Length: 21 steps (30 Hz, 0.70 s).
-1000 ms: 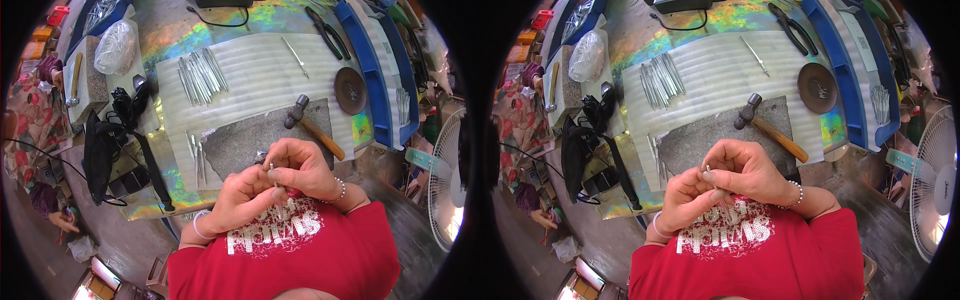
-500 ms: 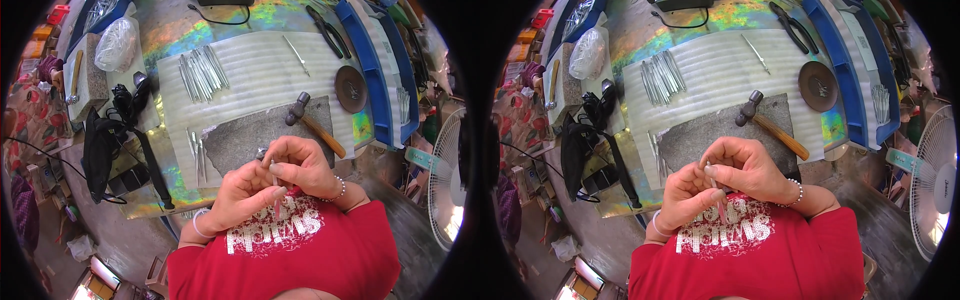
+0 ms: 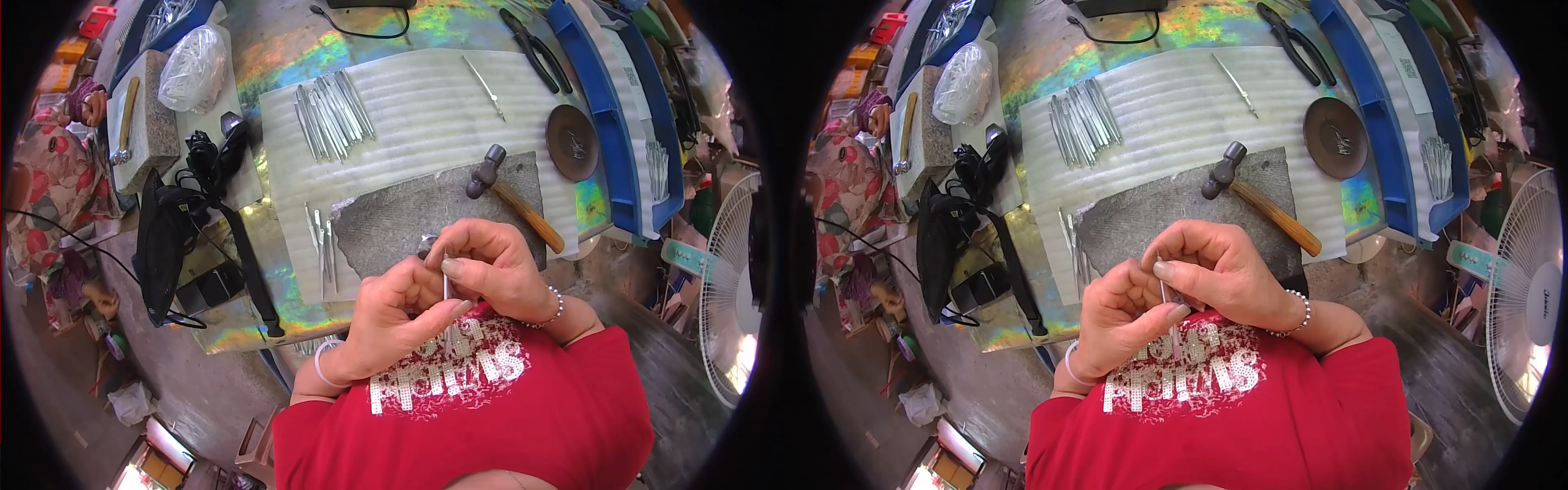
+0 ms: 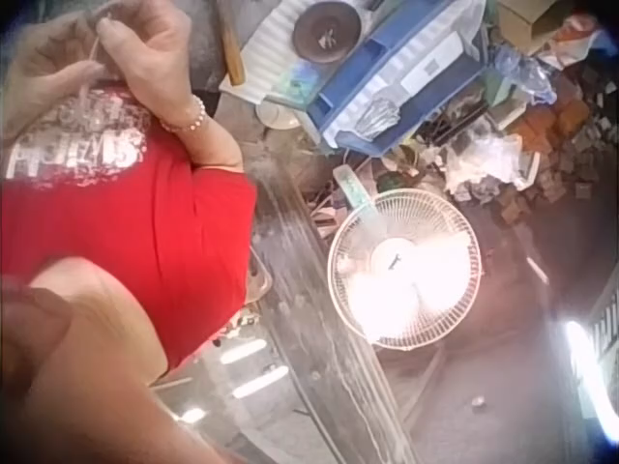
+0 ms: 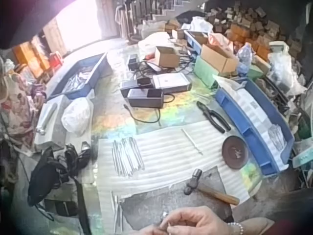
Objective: Manually stamping metal components using a hammer and a punch tool on a stone block.
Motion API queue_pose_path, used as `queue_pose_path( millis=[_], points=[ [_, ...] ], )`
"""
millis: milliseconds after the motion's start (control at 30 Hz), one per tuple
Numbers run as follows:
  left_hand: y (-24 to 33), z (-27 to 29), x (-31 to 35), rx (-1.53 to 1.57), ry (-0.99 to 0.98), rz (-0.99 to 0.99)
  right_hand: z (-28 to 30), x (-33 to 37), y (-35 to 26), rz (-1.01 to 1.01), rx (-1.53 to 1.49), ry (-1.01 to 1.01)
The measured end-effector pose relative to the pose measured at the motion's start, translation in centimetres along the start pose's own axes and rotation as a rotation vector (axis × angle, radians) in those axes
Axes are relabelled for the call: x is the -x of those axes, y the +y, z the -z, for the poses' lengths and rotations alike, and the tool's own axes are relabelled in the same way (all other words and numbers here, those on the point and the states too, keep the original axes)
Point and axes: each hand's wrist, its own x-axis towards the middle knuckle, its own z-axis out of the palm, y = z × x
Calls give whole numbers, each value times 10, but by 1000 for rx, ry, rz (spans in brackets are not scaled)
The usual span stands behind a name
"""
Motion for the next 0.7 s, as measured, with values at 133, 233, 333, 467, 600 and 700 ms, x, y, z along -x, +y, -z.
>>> queue_pose_path(
  millis=[133,233,333,467,600,700],
  points=[
    [2,-2,2,29,0,29,-1,2,-1,-20,14,11],
    [1,-2,3,38,-4,40,-2,3,0,-26,26,21],
    [0,-2,4,4,1,17,-3,4,2,-23,20,27],
    [0,-2,7,-4,13,-5,-5,4,9,45,4,11],
    [-1,0,10,-21,-1,-5,-7,6,8,27,10,16],
    [6,1,10,83,-52,45,-7,7,7,27,32,15]
  ],
)
